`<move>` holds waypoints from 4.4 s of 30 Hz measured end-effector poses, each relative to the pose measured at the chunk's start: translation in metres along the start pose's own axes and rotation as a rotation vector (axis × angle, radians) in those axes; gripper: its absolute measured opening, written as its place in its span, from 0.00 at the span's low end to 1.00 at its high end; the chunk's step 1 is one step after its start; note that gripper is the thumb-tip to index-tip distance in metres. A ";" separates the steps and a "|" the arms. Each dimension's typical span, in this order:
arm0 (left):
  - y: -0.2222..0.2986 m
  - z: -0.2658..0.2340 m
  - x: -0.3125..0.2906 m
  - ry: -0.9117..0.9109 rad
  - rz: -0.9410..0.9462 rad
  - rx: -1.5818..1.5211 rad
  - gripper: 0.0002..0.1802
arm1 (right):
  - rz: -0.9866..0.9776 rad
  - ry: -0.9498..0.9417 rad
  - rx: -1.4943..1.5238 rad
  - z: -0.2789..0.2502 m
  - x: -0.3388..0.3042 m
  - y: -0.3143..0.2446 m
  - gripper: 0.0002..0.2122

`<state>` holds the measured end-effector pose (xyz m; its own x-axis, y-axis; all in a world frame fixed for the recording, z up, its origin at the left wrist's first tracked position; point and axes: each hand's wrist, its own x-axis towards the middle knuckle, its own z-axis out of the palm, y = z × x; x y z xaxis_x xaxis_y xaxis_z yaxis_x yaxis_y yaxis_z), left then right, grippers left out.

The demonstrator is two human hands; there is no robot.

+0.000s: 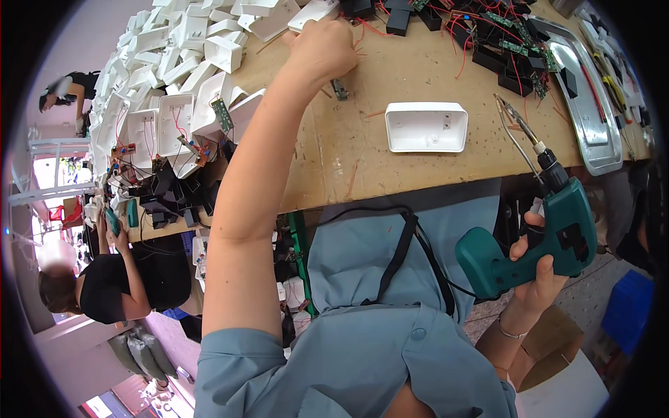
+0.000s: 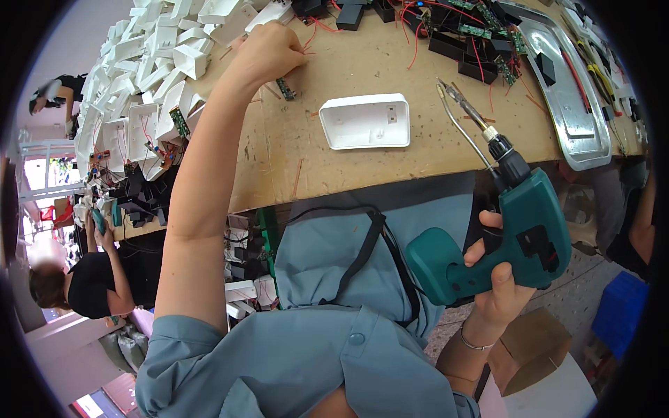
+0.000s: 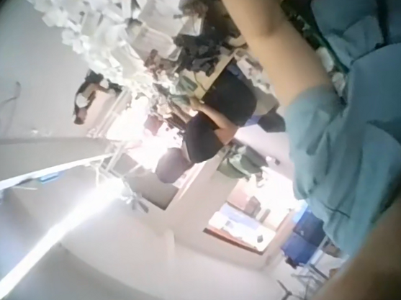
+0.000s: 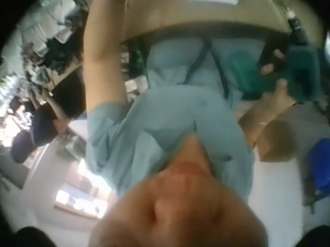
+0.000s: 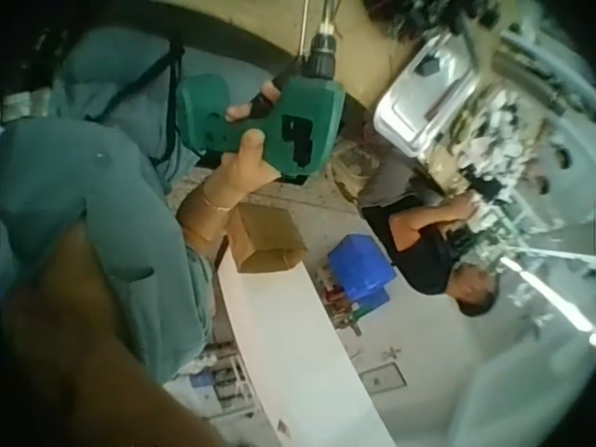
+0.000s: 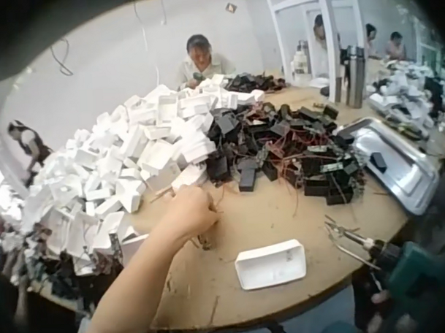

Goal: The recorder is using a soldering iron to connect wires to electronic modules and housing them in plastic cases.

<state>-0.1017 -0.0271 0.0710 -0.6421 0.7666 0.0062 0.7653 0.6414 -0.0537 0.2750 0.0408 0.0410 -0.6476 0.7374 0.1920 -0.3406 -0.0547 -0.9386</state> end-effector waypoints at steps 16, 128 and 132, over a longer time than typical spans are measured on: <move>-0.034 -0.038 -0.082 0.701 -0.074 -1.709 0.10 | 0.008 -0.091 0.035 0.004 0.003 0.004 0.30; 0.060 0.025 -0.125 0.521 0.631 -0.830 0.08 | 0.266 -0.122 0.531 0.051 0.026 0.026 0.34; 0.063 0.030 -0.122 0.533 0.600 -0.872 0.09 | 0.187 -0.102 0.435 0.023 0.011 0.013 0.35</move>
<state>0.0238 -0.0809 0.0370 -0.2280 0.7348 0.6388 0.8429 -0.1795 0.5073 0.2478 0.0323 0.0373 -0.7813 0.6192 0.0787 -0.4511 -0.4730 -0.7568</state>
